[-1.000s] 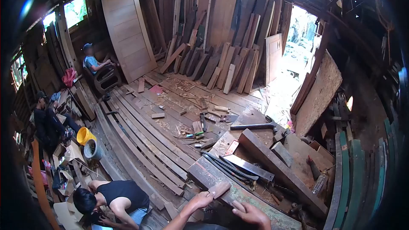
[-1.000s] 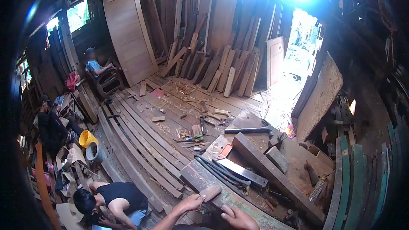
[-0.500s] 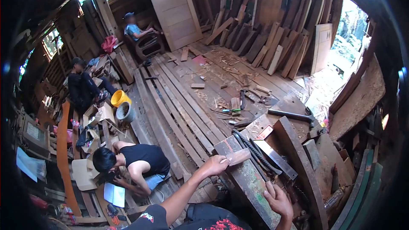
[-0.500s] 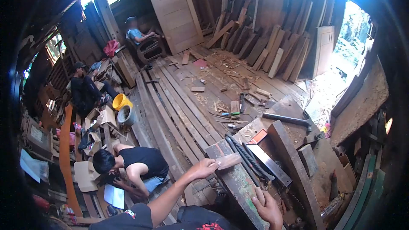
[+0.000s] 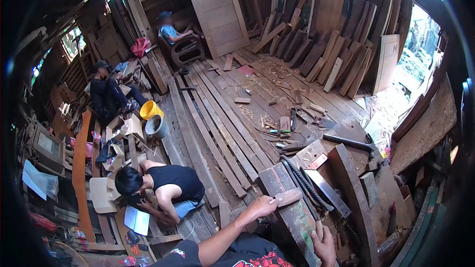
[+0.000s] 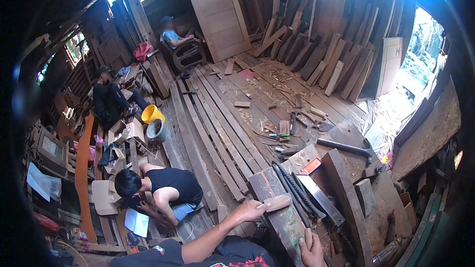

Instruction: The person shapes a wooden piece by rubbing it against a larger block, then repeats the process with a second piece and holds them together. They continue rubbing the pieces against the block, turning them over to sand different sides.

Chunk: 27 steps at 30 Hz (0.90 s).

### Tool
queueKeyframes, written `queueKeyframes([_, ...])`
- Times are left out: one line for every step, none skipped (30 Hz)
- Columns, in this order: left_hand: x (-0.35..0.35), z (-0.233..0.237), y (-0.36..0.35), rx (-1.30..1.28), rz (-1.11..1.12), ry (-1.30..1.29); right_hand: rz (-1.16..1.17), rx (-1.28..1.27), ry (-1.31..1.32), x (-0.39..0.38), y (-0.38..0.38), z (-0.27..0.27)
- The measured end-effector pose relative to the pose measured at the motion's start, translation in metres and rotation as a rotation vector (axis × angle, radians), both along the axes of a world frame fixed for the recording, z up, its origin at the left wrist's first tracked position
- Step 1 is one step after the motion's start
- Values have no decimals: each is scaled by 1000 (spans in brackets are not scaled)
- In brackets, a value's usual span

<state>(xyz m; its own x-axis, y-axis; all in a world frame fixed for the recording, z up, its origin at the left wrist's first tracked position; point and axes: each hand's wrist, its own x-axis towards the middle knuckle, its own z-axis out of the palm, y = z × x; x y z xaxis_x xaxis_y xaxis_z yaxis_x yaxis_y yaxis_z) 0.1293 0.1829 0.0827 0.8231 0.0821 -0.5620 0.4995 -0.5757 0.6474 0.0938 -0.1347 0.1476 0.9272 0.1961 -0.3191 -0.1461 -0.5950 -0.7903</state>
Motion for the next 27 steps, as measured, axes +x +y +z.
queueKeyframes([0, 3, -1, 9, -2, 31, -23, 51, 10, -2, 2, 0])
queueKeyframes([-1, 0, -1, 13, 4, 39, -47, 101, 18, -4, 6, 0])
queueKeyframes([-1, 1, -1, 17, 6, 19, -73, 151, 25, -5, 9, 0])
queueKeyframes([-1, 2, -1, 21, 6, 1, -99, 158, 75, -3, 12, 0])
queueKeyframes([-2, 1, -2, 22, 7, -14, -125, 162, 128, 0, 14, 0])
queueKeyframes([-5, -3, -3, 13, 22, -12, -150, 164, 184, 2, 15, -1])
queueKeyframes([-7, -8, -4, 3, 41, -11, -141, 149, 129, 4, 18, -2])
queueKeyframes([-9, -11, -4, -4, 58, -9, -132, 135, 74, 5, 21, -2])
queueKeyframes([-12, -11, -5, -5, 71, -2, -122, 123, 20, 6, 24, -5])
queueKeyframes([-15, -7, -6, -4, 83, 0, -117, 197, -40, 7, 23, -20])
queueKeyframes([-17, -3, -7, -4, 94, 2, -109, 166, 19, 16, 18, -32])
queueKeyframes([-19, 2, -9, 22, 67, -109, -106, 132, 84, 21, 16, -36])
queueKeyframes([-18, 0, -4, 9, 109, -110, -112, 92, 160, 19, 24, -21])
queueKeyframes([-16, -6, -1, -13, 143, -97, -129, 88, 42, 16, 35, -11])
queueKeyframes([-18, -10, -5, -49, 166, -66, -128, 71, 71, 18, 41, -4])
queueKeyframes([-18, -5, -5, -5, 109, -105, -128, 54, 101, 19, 46, 2])
queueKeyframes([-17, -2, 0, 31, 44, -146, -126, 37, 130, 22, 52, 9])
queueKeyframes([-17, -7, -1, 111, 42, -175, -162, 27, 230, 21, 55, 14])
queueKeyframes([-19, -14, -4, 195, 42, -220, -157, 33, 149, 17, 56, 5])
queueKeyframes([-20, -7, -7, 129, 43, -268, -127, 56, 45, 13, 48, -18])
queueKeyframes([-18, 3, -7, 71, 59, -325, -102, 10, 10, 11, 52, -12])
queueKeyframes([-18, -6, -8, 126, 62, -358, -118, 12, 21, 8, 59, -6])
queueKeyframes([-20, -14, -9, -23, 125, -262, -130, 15, 32, 5, 66, 0])
queueKeyframes([-19, -11, -9, -170, 191, -165, -146, 18, 35, 2, 71, 2])
queueKeyframes([-18, -11, -9, -314, 257, -67, -159, 22, 38, -1, 75, 4])
queueKeyframes([-18, -19, -9, -412, 280, -27, -172, 29, 40, -3, 78, 5])
queueKeyframes([-17, -24, -6, -470, 271, 36, -186, 61, 53, -4, 79, -2])
